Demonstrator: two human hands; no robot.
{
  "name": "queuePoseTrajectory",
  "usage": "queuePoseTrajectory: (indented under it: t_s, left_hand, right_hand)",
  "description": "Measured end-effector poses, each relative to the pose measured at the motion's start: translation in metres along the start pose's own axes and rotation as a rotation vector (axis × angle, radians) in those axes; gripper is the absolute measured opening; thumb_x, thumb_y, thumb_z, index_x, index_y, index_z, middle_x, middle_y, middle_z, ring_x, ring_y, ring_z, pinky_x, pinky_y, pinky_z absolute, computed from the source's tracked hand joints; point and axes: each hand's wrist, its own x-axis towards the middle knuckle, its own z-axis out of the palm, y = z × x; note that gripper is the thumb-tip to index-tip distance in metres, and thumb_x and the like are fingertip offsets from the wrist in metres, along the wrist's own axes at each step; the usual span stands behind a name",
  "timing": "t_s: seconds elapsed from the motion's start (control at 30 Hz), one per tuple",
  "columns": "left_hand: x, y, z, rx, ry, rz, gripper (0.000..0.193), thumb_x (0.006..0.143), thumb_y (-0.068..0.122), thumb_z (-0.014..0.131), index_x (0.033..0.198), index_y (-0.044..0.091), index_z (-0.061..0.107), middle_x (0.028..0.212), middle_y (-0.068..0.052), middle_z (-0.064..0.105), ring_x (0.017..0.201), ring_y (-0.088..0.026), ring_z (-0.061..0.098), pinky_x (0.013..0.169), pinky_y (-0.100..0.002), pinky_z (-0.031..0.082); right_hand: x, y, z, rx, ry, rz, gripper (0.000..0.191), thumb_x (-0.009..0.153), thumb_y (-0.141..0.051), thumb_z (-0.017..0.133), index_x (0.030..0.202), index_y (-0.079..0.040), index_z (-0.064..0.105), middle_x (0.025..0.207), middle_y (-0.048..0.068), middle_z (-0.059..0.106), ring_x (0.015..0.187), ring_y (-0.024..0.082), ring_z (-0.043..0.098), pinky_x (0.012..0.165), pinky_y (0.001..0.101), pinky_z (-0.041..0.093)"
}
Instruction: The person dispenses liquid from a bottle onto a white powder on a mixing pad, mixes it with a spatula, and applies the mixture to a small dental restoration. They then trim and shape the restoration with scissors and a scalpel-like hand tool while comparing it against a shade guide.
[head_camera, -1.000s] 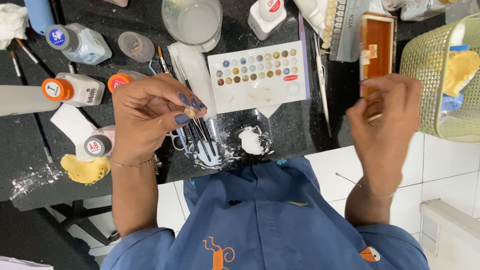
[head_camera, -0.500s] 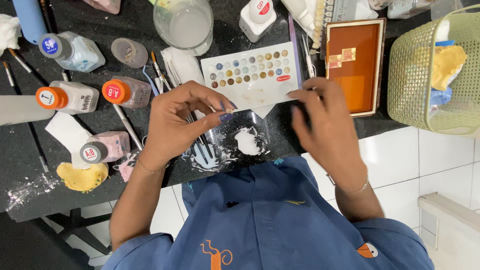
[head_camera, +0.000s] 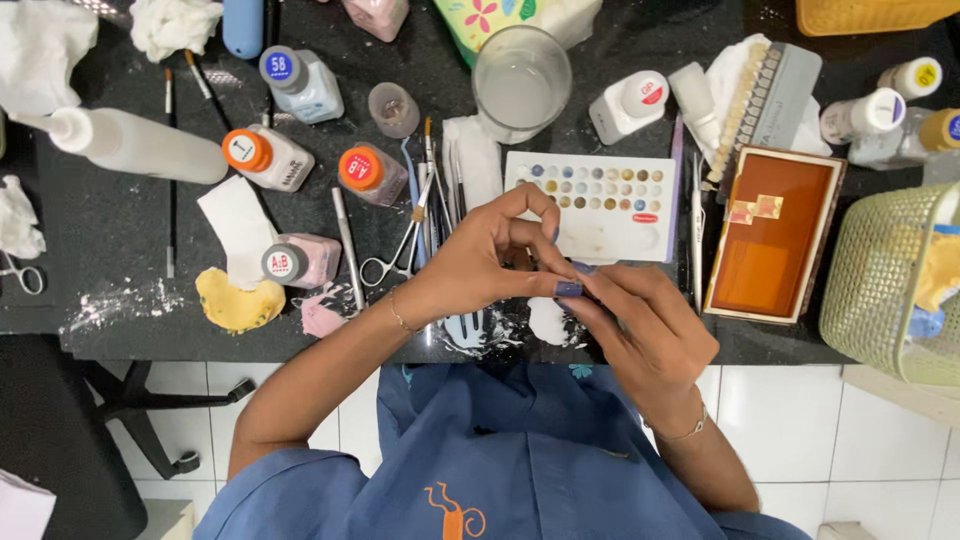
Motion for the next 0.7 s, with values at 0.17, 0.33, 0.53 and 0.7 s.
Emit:
queuePoseTrajectory:
  t_s: [0.17, 0.33, 0.53, 0.7]
  left_hand:
    - [0.002, 0.005, 0.008, 0.046, 0.013, 0.056, 0.04, 0.097, 0.003, 0.078, 0.125, 0.006, 0.05, 0.103, -0.007, 0.077, 0.092, -0.005, 0.067, 0.074, -0.019, 0.051]
    - [-0.025, 0.051, 0.018, 0.554, 0.121, 0.248, 0.067, 0.099, -0.001, 0.073, 0.156, 0.005, 0.038, 0.145, -0.011, 0.067, 0.129, -0.017, 0.068, 0.099, -0.028, 0.057]
    - [-0.102, 0.089, 0.024, 0.622, 0.734, 0.632, 0.052, 0.112, 0.002, 0.071, 0.153, 0.006, 0.038, 0.141, -0.017, 0.059, 0.122, -0.024, 0.067, 0.1, -0.031, 0.062]
    - [-0.132, 0.095, 0.031, 0.987, 0.966, 0.414, 0.031, 0.113, 0.0, 0.073, 0.137, -0.001, 0.053, 0.126, -0.018, 0.065, 0.113, -0.024, 0.071, 0.097, -0.03, 0.064]
  right_hand:
    - [-0.006, 0.009, 0.004, -0.016, 0.018, 0.013, 0.022, 0.086, 0.006, 0.085, 0.104, 0.005, 0.073, 0.101, 0.014, 0.07, 0.091, 0.022, 0.071, 0.077, 0.0309, 0.058]
    - [-0.014, 0.025, 0.005, -0.109, 0.083, 0.056, 0.019, 0.093, 0.007, 0.085, 0.109, 0.003, 0.075, 0.107, 0.013, 0.072, 0.093, 0.021, 0.072, 0.078, 0.0286, 0.058]
    - [-0.025, 0.043, 0.003, -0.144, 0.102, 0.059, 0.02, 0.093, 0.004, 0.086, 0.109, 0.002, 0.074, 0.108, 0.014, 0.073, 0.093, 0.023, 0.072, 0.077, 0.0282, 0.058]
    - [-0.031, 0.051, 0.011, -0.121, 0.09, 0.043, 0.02, 0.092, 0.004, 0.087, 0.107, 0.003, 0.073, 0.104, 0.015, 0.072, 0.09, 0.024, 0.072, 0.074, 0.0289, 0.057]
